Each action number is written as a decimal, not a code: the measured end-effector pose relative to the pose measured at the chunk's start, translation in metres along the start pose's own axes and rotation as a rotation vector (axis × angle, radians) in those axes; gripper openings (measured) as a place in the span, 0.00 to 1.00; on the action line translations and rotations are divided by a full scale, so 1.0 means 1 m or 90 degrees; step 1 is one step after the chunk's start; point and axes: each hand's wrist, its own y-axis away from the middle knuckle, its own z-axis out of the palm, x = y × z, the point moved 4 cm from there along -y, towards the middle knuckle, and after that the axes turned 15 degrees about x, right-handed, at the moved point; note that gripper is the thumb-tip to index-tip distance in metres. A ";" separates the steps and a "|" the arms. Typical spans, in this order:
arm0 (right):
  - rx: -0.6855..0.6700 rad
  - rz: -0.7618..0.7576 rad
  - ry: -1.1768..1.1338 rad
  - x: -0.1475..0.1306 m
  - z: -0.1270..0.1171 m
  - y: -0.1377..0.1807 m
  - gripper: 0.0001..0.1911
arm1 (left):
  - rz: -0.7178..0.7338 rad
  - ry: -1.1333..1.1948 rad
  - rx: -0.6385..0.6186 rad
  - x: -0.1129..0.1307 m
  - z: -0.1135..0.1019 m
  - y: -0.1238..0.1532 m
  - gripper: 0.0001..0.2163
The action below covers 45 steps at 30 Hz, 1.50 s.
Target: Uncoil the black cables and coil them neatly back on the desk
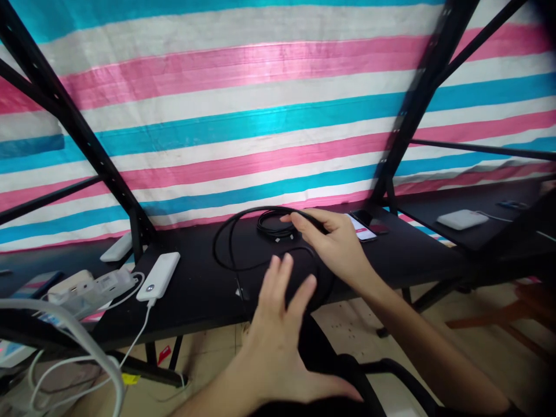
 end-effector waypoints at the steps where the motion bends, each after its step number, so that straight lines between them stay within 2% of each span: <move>1: 0.009 0.009 -0.013 -0.001 -0.001 -0.001 0.13 | 0.024 0.005 -0.008 0.002 0.004 0.004 0.51; 4: 0.021 -0.026 0.003 -0.006 -0.005 0.000 0.13 | 0.042 -0.025 0.000 -0.011 0.005 0.008 0.28; 7: -0.030 -0.127 0.088 -0.011 -0.005 0.004 0.10 | 0.092 -0.089 0.079 -0.028 -0.016 -0.004 0.12; 10: -0.123 -0.199 0.150 -0.008 0.000 0.008 0.11 | 0.136 -0.167 0.215 -0.037 -0.042 -0.020 0.07; 12: -0.180 -0.222 0.145 -0.006 0.003 0.010 0.14 | 0.117 -0.209 0.299 -0.043 -0.052 -0.030 0.11; 13: -0.209 -0.230 0.133 -0.006 0.005 0.010 0.15 | 0.094 -0.218 0.312 -0.048 -0.052 -0.034 0.14; 14: -0.237 -0.238 0.119 -0.006 0.007 0.011 0.15 | 0.069 -0.216 0.300 -0.055 -0.050 -0.038 0.18; 16: -0.281 -0.253 0.106 -0.006 0.011 0.012 0.16 | 0.024 -0.178 0.208 -0.070 -0.040 -0.043 0.20; 18: -0.293 -0.258 0.123 -0.005 0.014 0.012 0.18 | -0.012 -0.121 0.121 -0.083 -0.031 -0.046 0.13; 19: -0.288 -0.257 0.140 -0.004 0.015 0.012 0.18 | -0.037 -0.087 0.106 -0.089 -0.029 -0.048 0.09; 22: -0.256 -0.262 0.200 -0.001 0.016 0.009 0.18 | -0.172 -0.002 0.137 -0.099 -0.034 -0.053 0.01; 26: -0.169 -0.264 0.291 0.005 0.014 0.000 0.12 | -0.371 0.100 0.137 -0.101 -0.038 -0.059 0.08; 28: -0.147 -0.226 0.289 0.010 0.012 -0.003 0.09 | -0.448 0.153 0.142 -0.103 -0.037 -0.059 0.12; 31: -0.181 -0.108 0.172 0.019 0.014 -0.003 0.11 | -0.571 0.218 0.167 -0.111 -0.032 -0.051 0.18; 33: -0.179 -0.005 0.080 0.025 0.016 -0.001 0.14 | -0.632 0.278 0.207 -0.118 -0.027 -0.045 0.20; 38: -0.090 0.213 -0.071 0.039 0.019 0.002 0.19 | -0.741 0.502 0.335 -0.127 -0.016 -0.038 0.25; 40: -0.130 0.299 -0.145 0.044 0.024 0.006 0.19 | -0.773 0.541 0.373 -0.127 -0.016 -0.038 0.26; 43: -0.249 0.403 -0.253 0.048 0.033 0.016 0.16 | -0.789 0.544 0.425 -0.126 -0.019 -0.037 0.26; 45: -0.250 0.442 -0.325 0.048 0.034 0.018 0.15 | -0.794 0.549 0.428 -0.126 -0.021 -0.036 0.26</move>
